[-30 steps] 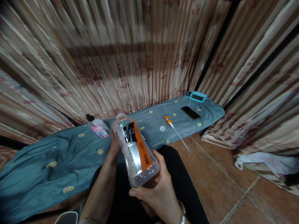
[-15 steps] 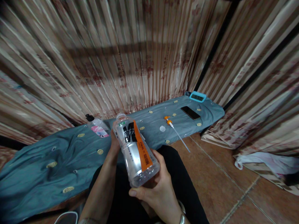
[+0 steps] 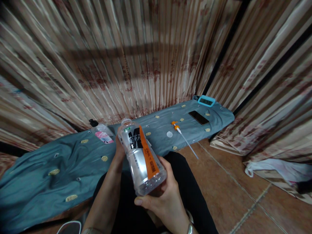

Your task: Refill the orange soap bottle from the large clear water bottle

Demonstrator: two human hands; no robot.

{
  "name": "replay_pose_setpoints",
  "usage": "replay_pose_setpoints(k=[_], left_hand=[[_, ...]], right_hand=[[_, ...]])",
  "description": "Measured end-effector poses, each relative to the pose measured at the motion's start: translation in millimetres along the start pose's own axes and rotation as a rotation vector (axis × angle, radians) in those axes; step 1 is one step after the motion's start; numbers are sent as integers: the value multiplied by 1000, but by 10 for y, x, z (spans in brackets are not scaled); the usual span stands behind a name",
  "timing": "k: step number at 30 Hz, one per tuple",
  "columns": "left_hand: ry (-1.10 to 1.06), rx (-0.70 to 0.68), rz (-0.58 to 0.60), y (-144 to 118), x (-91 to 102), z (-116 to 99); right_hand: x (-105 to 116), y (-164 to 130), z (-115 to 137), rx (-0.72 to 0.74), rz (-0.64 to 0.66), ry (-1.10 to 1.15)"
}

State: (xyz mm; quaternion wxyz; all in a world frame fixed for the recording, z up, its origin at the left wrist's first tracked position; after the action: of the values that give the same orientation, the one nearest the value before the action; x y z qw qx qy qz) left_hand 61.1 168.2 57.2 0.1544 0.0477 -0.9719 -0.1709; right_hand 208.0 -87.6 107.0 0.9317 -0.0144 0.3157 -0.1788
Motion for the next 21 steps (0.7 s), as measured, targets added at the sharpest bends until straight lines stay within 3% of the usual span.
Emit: replay_pose_setpoints(k=[15,21], left_hand=[[-6,21,-9,-8,-6,31],[2,-13,1,-17,22,-52]], right_hand=[[-25,11,39,19,-45,37],[-23,-8,38,11,-38,22]])
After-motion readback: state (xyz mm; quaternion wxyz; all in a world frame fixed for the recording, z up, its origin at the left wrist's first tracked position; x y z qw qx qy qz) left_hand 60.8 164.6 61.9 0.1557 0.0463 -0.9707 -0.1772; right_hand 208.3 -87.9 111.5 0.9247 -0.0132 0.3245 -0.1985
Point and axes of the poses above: each hand's wrist, its own y-axis towards the middle knuckle, its own x-axis out of the back of the hand, z = x × y, the point moved 8 cm from there along y, towards the middle knuckle, and after that the axes turned 11 degrees about y, right-handed, at the moved point
